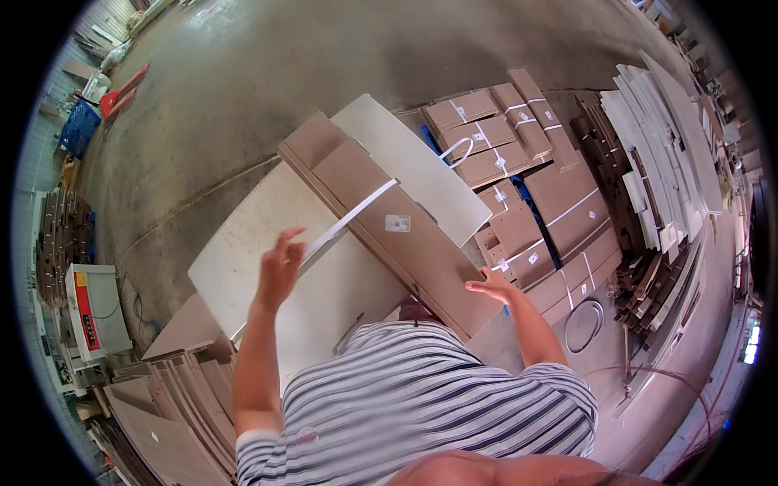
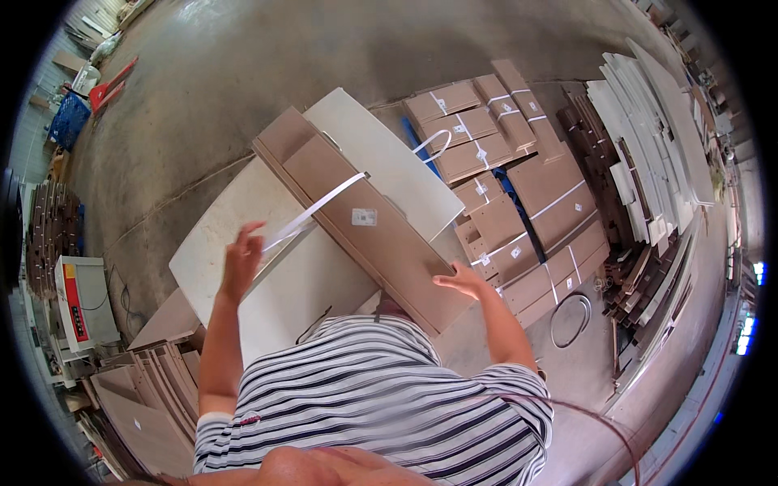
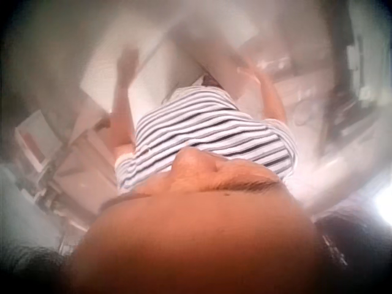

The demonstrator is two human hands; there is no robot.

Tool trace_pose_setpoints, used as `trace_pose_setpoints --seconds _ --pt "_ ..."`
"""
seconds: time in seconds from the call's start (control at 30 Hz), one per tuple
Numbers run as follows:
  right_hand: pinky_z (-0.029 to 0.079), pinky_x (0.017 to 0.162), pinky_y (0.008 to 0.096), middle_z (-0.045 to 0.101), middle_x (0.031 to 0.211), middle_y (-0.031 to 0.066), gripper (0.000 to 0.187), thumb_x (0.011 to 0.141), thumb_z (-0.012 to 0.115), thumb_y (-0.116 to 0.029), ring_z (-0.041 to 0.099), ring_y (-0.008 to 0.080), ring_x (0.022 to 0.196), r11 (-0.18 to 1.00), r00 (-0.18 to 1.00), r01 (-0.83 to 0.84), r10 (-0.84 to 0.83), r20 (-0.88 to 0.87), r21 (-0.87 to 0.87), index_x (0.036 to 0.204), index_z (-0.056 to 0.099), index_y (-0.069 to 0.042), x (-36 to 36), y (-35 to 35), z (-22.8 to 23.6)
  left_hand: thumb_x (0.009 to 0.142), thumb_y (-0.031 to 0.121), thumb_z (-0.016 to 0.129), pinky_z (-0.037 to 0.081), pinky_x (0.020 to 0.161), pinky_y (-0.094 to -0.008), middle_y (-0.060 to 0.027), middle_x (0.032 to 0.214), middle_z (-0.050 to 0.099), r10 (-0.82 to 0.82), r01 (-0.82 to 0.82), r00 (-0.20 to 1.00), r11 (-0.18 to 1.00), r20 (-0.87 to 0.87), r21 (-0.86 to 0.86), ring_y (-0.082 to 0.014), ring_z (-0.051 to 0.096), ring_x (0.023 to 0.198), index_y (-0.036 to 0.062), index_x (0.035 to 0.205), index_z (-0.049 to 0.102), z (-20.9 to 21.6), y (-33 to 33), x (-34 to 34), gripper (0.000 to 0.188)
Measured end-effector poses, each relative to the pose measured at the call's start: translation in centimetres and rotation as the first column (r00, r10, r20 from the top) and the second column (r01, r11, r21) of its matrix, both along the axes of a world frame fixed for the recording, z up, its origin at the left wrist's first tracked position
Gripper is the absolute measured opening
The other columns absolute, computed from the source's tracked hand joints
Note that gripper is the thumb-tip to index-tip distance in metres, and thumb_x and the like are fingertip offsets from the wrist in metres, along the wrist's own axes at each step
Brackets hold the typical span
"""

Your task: The person repeatedly picks up flat cardboard parts from a stack, places them on a white workbench, and secures them with white plastic straps. The person then moves the secured parts to a growing stack on the floor. This process is repeated for multiple parts throughout the video.

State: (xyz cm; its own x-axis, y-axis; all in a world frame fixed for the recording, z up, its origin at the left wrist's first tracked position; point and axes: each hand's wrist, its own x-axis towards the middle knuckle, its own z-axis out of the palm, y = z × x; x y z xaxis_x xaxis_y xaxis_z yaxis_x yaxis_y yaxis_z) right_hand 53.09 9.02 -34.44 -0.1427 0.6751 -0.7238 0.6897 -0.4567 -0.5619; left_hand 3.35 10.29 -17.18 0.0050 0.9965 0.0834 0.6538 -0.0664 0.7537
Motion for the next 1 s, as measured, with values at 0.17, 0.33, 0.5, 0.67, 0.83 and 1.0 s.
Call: trace_pose_setpoints --seconds 0.17,0.33,0.5,0.67,0.83,1.0 --pt "0.04 0.098 0.0389 0.055 0.125 0.0191 0.09 0.075 0.064 -0.068 0.052 0.0276 0.117 0.994 0.993 0.092 -0.096 -0.061 -0.064 0.126 0.049 0.004 2.9 -2.5 -1.4 0.096 0.027 0.054 0.048 0.083 -0.0372 -0.0138 0.096 0.065 -0.122 0.091 0.986 0.963 -0.112 -0.252 -0.028 0.063 0.089 0.0121 0.135 0.044 -5.1 3.9 3.1 0.042" --pt "0.039 0.101 0.0418 0.055 0.128 0.0161 0.094 0.077 0.049 -0.079 0.052 0.0286 0.118 0.426 0.181 0.752 -0.867 -0.464 -0.503 0.13 0.049 0.0 4.5 -9.6 -1.4 0.094 0.029 0.056 0.042 0.098 -0.04 -0.0187 0.118 0.058 -0.188 0.139 0.964 0.959 -0.189 -0.245 -0.0311 0.056 0.11 0.0092 0.142 0.036 -8.8 3.0 1.9 0.055" --pt "0.039 0.1 0.0506 0.057 0.125 0.0163 0.102 0.076 0.047 -0.082 0.054 0.0314 0.115 0.139 -0.163 0.778 -0.897 -0.412 -0.612 0.132 0.045 0.003 1.2 -10.5 -1.9 0.093 0.029 0.057 0.045 0.094 -0.0369 -0.0186 0.115 0.06 -0.136 0.139 0.99 0.921 0.035 -0.365 -0.0294 0.059 0.106 0.005 0.14 0.039 -13.8 -1.3 0.3 0.055" --pt "0.035 0.103 0.0553 0.044 0.141 0.0157 0.102 0.076 0.05 -0.079 0.044 0.033 0.127 0.152 -0.182 0.809 -0.854 -0.488 -0.568 0.144 0.033 -0.005 1.7 -11.8 -4.2 0.094 0.029 0.055 0.046 0.091 -0.0371 -0.0203 0.115 0.06 -0.17 0.211 0.977 0.859 0.128 -0.467 -0.0301 0.059 0.105 0.0004 0.132 0.047 -17.2 -5.6 -0.1 0.049" --pt "0.03 0.108 0.0539 0.03 0.15 0.0132 0.1 0.077 0.052 -0.077 0.039 0.0325 0.132 0.054 -0.176 0.876 -0.889 -0.423 -0.478 0.149 0.022 -0.014 2.1 -11.9 -6.1 0.093 0.027 0.056 0.048 0.089 -0.036 -0.0201 0.114 0.06 -0.222 0.231 0.973 0.881 0.069 -0.414 -0.0287 0.06 0.102 0.001 0.125 0.054 -20.8 -9.4 -1.4 0.041" --pt "0.031 0.107 0.0532 0.042 0.144 0.0151 0.104 0.073 0.048 -0.084 0.041 0.0318 0.131 0.058 -0.259 0.782 -0.875 -0.408 -0.621 0.143 0.037 -0.008 1.2 -11.4 -3.4 0.092 0.025 0.06 0.046 0.091 -0.0382 -0.0201 0.12 0.054 -0.208 0.233 0.972 0.89 0.104 -0.393 -0.0295 0.057 0.105 0.0024 0.124 0.054 -23.6 -11.8 -1.9 0.04"
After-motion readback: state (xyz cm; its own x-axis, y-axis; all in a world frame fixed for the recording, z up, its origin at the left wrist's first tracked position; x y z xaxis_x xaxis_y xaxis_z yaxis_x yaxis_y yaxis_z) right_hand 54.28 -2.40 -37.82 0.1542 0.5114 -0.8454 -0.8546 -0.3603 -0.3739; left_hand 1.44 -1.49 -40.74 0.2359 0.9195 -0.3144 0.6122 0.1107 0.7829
